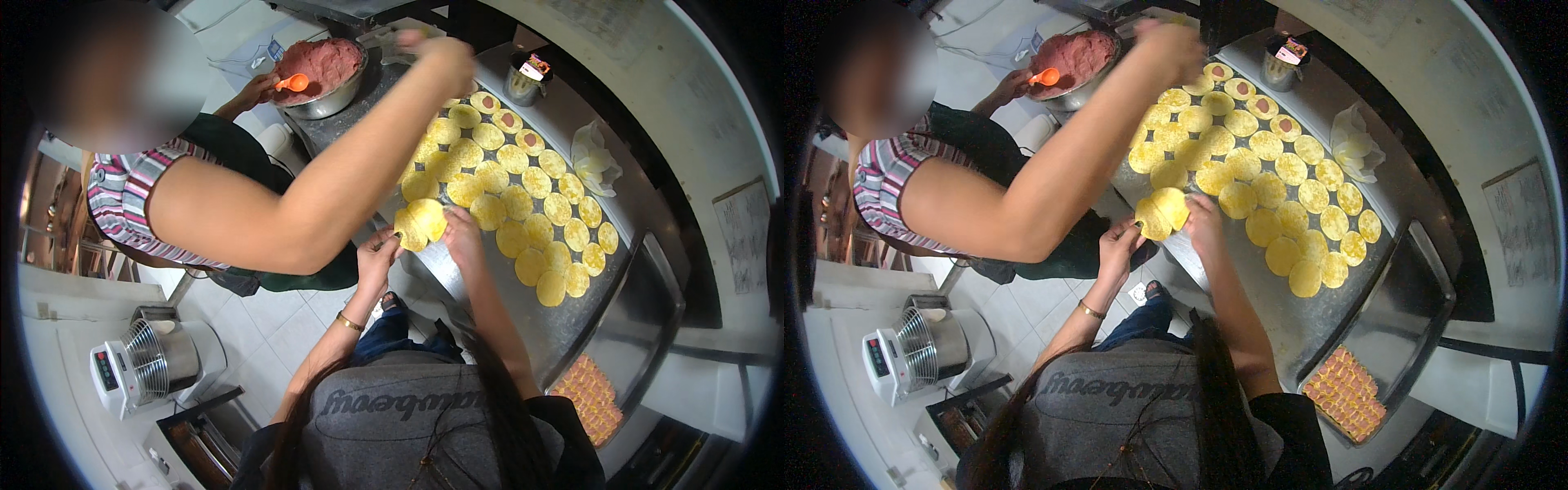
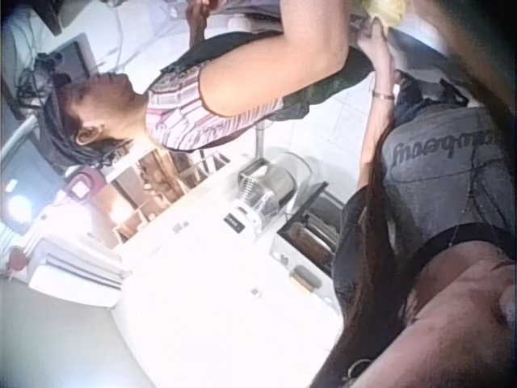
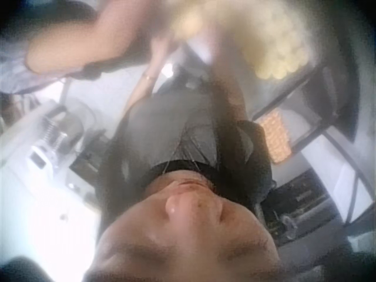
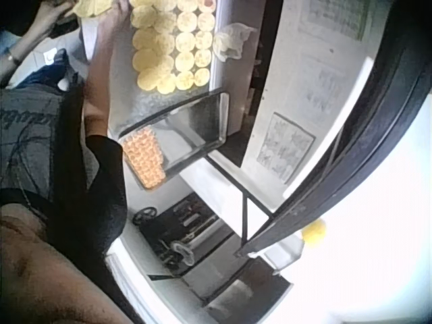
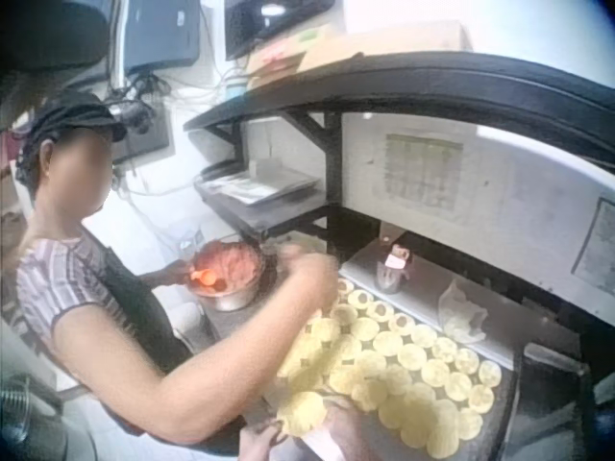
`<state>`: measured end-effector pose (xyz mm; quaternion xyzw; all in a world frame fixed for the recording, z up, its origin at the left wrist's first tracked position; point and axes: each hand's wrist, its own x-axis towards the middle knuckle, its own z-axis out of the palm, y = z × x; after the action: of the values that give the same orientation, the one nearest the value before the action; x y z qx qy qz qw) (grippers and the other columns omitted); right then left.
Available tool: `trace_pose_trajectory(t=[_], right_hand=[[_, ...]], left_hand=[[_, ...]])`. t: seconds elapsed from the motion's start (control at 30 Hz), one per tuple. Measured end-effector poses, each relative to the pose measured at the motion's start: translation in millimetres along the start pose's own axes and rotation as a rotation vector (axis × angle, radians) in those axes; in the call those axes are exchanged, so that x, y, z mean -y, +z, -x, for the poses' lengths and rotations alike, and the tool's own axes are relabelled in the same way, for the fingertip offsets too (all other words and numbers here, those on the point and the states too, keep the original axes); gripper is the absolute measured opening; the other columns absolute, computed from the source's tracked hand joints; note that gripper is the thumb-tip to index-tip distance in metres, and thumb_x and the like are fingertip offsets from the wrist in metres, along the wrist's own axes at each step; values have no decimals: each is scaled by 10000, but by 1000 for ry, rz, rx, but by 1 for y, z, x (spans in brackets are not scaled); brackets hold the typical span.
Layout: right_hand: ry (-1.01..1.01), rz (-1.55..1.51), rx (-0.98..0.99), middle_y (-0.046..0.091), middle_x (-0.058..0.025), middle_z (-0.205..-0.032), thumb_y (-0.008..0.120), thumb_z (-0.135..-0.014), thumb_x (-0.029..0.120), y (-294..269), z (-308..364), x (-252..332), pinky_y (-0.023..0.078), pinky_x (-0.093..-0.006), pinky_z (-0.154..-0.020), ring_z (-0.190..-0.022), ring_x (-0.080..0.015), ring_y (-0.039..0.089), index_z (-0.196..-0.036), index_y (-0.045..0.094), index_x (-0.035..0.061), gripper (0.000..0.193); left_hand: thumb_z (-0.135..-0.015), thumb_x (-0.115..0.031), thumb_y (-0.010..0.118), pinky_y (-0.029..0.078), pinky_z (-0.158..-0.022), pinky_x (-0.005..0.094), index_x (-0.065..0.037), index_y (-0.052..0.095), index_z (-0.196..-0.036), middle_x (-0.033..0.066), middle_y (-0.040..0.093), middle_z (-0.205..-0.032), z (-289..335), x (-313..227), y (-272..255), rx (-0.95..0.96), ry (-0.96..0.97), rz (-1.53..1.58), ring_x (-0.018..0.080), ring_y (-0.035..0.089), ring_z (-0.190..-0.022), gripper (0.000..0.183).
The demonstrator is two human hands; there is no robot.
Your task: The person places small round dough pieces onto a tray, adds a filling, and folds them into pastries. Another person assists by adding filling to the dough pieces.
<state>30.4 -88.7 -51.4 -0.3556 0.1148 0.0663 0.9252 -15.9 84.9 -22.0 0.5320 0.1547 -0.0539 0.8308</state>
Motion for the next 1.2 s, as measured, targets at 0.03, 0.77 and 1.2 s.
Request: trace_pose_trajectory(t=[0.03,0.77,1.2], right_hand=[[-90,-20,29,609,-98,-943,561,-878,71,-5,-11,2,502,-305,-792,-834,-195,613,-1004,538,-16,155],[-760,1799,-410,521,-117,-924,657,-715,131,-30,5,-6,400,-399,-830,-948,-287,472,-855,655,17,180],[-828,1751,-416,510,-92,-994,690,-701,119,-24,15,0,387,-406,-856,-965,-280,477,-942,627,56,257]], left_hand=[[-869,-55,579,532,-794,257,32,587,-1025,68,584,-1040,1,2,-2,18,1,-5,128,596,-905,179],[-896,-119,568,539,-780,276,-11,553,-1005,28,600,-912,46,13,-1,25,-89,-30,111,611,-842,155],[-882,-82,590,531,-723,240,-61,571,-971,4,590,-895,43,10,-18,34,-76,-2,85,595,-786,94]])
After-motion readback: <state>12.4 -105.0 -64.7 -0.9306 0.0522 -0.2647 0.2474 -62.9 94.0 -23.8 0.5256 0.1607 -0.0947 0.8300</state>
